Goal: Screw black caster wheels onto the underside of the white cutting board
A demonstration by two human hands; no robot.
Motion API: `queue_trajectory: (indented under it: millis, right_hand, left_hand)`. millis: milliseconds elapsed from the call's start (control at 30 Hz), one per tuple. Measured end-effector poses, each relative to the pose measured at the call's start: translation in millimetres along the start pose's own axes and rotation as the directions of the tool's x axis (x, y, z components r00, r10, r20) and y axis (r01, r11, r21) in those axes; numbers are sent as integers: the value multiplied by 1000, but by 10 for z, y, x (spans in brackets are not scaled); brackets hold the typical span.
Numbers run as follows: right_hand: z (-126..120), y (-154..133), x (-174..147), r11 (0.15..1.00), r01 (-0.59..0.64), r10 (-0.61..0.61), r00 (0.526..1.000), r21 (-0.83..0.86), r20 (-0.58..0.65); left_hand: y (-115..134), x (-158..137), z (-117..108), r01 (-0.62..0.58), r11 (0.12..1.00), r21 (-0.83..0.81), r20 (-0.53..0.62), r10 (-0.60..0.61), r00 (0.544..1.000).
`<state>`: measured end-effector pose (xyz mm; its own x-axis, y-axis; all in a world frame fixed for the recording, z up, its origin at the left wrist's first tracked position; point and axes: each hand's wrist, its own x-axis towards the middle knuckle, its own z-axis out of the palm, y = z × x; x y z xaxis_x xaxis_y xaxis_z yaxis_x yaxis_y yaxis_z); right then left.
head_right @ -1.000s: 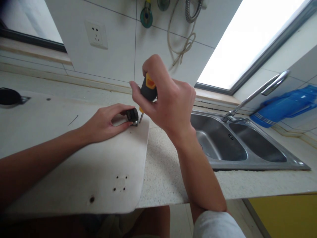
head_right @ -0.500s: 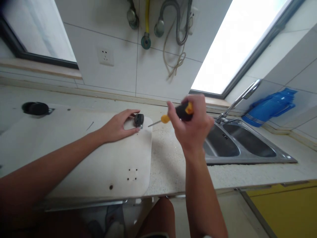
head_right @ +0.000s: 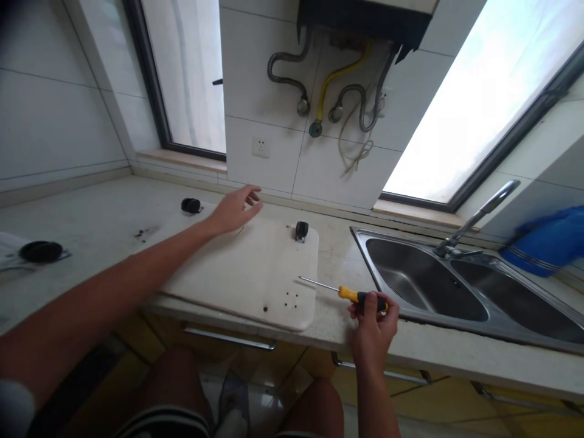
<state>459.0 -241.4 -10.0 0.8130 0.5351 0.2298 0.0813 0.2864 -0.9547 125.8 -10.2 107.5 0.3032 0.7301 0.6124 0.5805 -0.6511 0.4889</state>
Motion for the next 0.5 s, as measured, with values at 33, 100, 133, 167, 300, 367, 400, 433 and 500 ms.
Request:
queue_trajectory:
  millis: [33,100,133,167,300,367,400,433,500]
  right_hand:
    - [-3,-12,-7,1000,-1,1,1000,-4,11]
    - [-7,-35,-33,1000,4,-4,1000,-19,30]
    - [-7,-46,-48,1000,8,-7,999,-27,36]
    - [-6,-56,-63,999,14,-13,999,-34,39]
    - [5,-91,-103,999,36,-35,999,-37,33]
    - [5,-97,-111,999,43,-42,999,-31,31]
    - [2,-97,-115,998,45,-44,998,-31,34]
    - [-2,-96,-119,998,48,-47,998,-33,39]
    - [-12,-89,-126,998,53,-51,997,-44,53]
  left_hand:
    - [-157,-6,-284,49,997,53,-17,-48,999]
    - [-510,-101,-862,208,937,281,-71,-196,978]
    - [-685,-198,-1128,268,905,330,-100,-249,963]
    - [-845,-326,-1360,313,879,361,-122,-288,950]
    - [-1269,-983,-1847,462,765,449,-153,-443,883]
    - [-1381,-1269,-1855,558,677,480,-152,-563,813]
    - [-1427,-1380,-1826,593,639,490,-145,-611,778]
    - [-1471,-1469,-1788,619,609,496,-138,-648,749]
    - [-1555,-1587,-1706,650,570,502,-126,-695,707]
